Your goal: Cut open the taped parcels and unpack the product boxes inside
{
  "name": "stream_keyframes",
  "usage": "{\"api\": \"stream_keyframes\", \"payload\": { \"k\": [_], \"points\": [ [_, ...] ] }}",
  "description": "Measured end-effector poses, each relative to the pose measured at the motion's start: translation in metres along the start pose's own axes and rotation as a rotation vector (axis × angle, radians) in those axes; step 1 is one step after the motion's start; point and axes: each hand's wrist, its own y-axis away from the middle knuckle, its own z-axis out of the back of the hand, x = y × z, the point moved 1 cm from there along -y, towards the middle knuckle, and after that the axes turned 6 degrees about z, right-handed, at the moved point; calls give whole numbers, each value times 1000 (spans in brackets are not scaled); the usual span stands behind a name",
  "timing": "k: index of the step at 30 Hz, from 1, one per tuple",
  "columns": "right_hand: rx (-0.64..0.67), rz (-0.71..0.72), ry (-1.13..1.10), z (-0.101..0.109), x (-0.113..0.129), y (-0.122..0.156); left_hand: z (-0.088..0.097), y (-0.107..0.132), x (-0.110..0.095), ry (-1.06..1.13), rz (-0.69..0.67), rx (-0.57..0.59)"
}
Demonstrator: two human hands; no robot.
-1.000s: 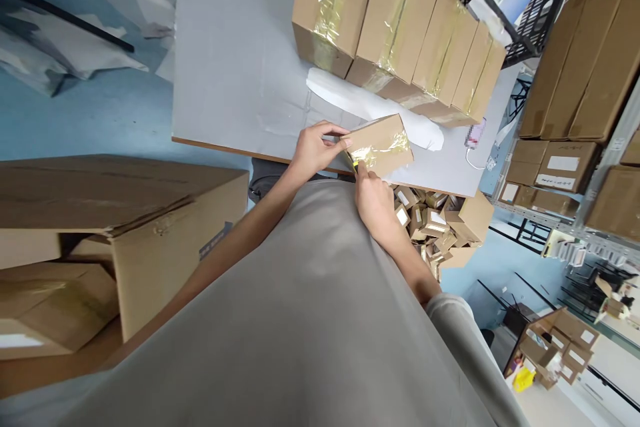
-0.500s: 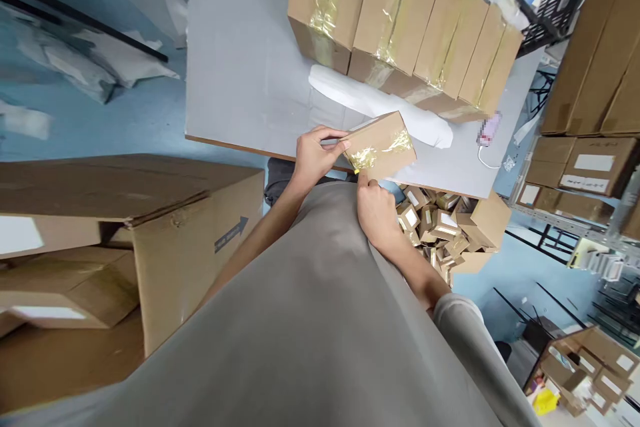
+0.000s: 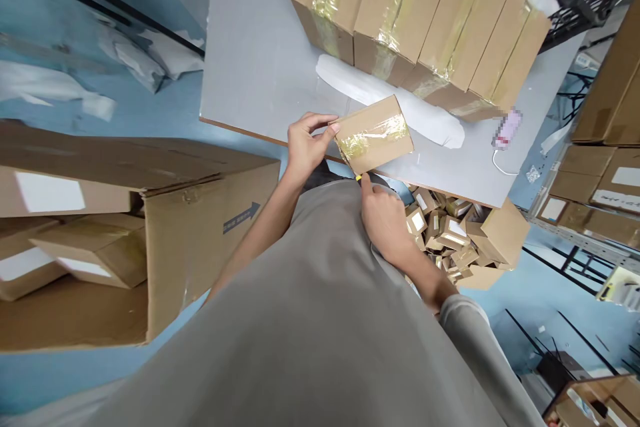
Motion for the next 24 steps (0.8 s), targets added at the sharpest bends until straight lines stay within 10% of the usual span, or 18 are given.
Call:
{"api": "stream_keyframes", "payload": {
  "k": [5, 8, 16, 24],
  "points": [
    [-597, -176, -277, -2, -88, -37, -7, 5, 6, 8, 11, -73],
    [-639, -165, -461, -25, -123, -71, -10, 1, 10, 11, 0, -123],
    [-648, -63, -720, -77, -94, -82, 1, -9, -16, -246, -201, -138],
    [-691, 29, -802, -70, -98, -64, -57, 20, -53, -564, -478, 314]
  ]
}}
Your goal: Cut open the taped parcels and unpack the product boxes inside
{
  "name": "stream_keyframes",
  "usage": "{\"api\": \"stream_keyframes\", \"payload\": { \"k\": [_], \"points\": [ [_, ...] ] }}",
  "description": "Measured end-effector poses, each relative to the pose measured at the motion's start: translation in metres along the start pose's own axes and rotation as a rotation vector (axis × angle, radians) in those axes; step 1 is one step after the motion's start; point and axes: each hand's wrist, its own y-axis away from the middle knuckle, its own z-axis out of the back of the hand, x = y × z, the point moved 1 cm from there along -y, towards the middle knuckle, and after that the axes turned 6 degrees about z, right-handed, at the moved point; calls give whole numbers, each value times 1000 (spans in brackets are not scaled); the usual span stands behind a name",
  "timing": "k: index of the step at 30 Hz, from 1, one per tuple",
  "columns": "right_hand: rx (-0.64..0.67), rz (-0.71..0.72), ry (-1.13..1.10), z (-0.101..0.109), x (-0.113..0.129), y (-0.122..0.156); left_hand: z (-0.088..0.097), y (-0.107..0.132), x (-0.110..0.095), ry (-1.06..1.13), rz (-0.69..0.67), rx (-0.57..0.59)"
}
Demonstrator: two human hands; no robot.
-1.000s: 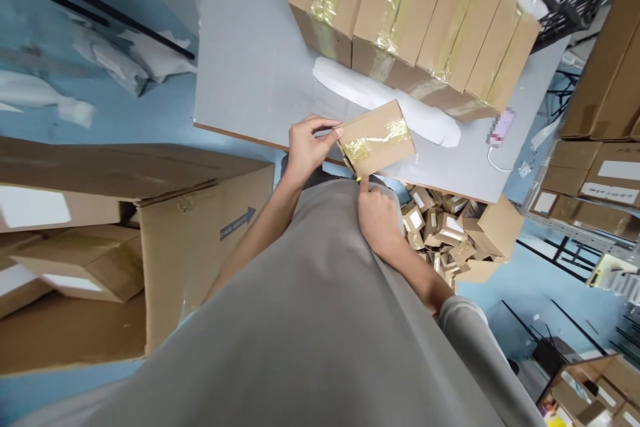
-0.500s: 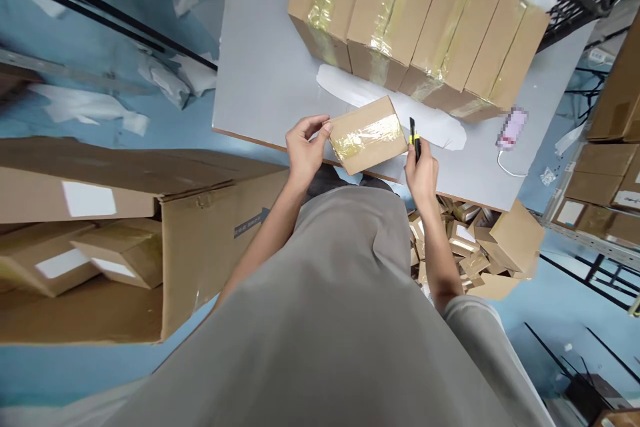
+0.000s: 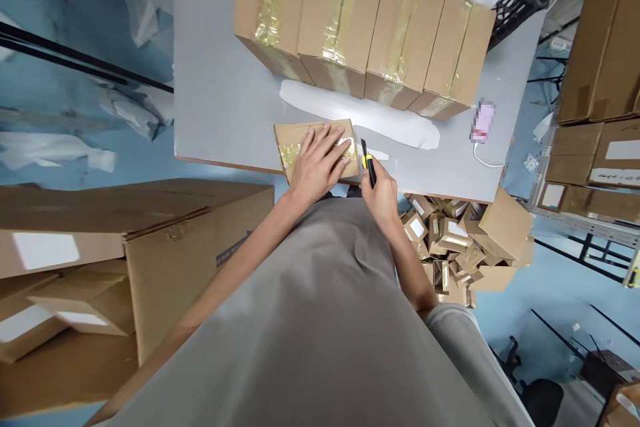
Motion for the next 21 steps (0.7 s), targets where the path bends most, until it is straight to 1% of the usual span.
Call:
{"api": "stream_keyframes", "payload": {
  "k": [3, 5, 11, 15, 18, 21],
  "points": [
    [17, 61, 22, 5, 10, 3, -5, -2, 1, -7, 14, 12],
    [29, 69, 63, 6, 17, 3, -6, -2, 3, 1, 16, 8],
    [152, -67, 235, 10, 39, -3, -6, 0, 0, 96, 48, -8],
    [207, -117, 324, 11, 53, -3, -4, 0, -3, 153, 69, -11],
    [242, -161, 406, 10, 62, -2, -4, 0, -2, 159, 72, 1],
    [289, -240, 515, 6, 75, -3, -7, 2, -2, 161, 74, 7]
  ]
}}
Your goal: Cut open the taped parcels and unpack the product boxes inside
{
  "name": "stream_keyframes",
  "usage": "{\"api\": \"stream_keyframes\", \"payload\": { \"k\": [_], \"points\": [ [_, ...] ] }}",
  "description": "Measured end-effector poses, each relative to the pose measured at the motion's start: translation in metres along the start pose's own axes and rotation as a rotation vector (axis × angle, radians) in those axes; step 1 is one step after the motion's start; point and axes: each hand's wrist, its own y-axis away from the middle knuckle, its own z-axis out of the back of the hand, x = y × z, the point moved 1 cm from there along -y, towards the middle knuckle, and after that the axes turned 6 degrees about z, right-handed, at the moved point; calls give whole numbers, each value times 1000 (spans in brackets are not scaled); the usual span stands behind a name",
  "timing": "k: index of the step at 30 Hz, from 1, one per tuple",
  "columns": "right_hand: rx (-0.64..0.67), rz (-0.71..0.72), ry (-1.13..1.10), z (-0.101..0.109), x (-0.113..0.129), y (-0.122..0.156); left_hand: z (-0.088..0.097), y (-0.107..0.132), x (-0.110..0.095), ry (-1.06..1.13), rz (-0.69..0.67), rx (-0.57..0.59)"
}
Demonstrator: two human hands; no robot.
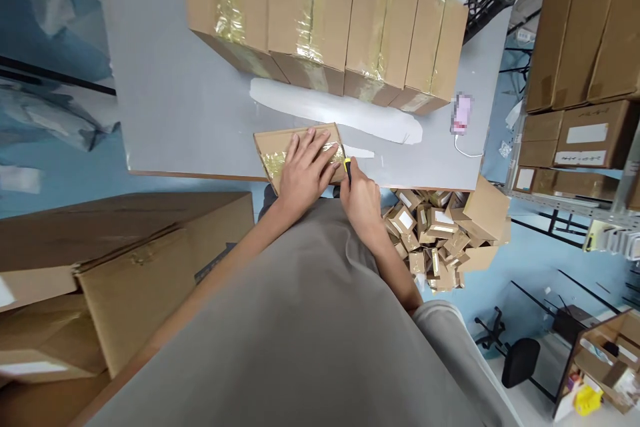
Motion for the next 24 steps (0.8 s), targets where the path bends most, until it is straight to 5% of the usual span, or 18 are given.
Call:
{"api": "stream_keyframes", "payload": {
  "k": [9, 24],
  "points": [
    [132, -154, 181, 23, 41, -3, -11, 5, 0, 49, 18, -24],
    [195, -223, 231, 24, 49, 11, -12, 7, 3, 2, -2, -7]
  ]
}}
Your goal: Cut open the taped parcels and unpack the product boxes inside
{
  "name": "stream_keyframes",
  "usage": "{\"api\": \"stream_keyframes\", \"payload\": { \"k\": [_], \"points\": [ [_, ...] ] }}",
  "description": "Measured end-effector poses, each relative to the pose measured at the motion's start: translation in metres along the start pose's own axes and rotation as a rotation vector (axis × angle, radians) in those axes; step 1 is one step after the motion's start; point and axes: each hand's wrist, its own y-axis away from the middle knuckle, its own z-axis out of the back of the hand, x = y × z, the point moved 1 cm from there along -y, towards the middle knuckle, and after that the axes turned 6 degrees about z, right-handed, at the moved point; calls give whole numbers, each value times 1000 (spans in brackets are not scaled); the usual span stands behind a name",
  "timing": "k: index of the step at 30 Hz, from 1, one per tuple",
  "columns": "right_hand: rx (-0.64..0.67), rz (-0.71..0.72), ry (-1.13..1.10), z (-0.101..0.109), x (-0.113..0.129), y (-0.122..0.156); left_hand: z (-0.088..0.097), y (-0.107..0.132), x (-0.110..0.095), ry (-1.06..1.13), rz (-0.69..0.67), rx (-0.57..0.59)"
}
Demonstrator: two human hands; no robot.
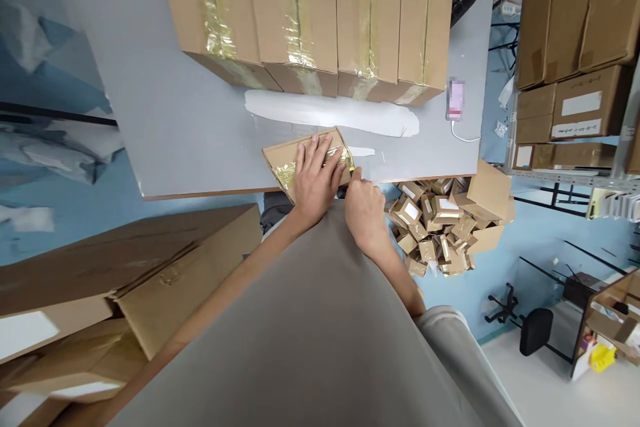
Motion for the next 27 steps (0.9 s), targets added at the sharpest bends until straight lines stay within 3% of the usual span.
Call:
{"api": "stream_keyframes", "payload": {
  "k": [6, 14, 21, 24, 27],
  "points": [
    [-13, 23, -30, 0, -2, -3, 0, 1, 1, 8, -8, -26],
    [-11, 92, -47, -5, -17, -3, 3, -1, -3, -29, 44, 27],
    [73, 117, -103, -13, -33, 17, 6, 2, -3, -106, 13, 0],
    [-14, 179, -185, -10, -49, 24, 12, 1, -1, -124, 9, -6],
    [-195, 203, -379, -22, -75, -5, 23, 5, 6, -123, 24, -25]
  ]
}}
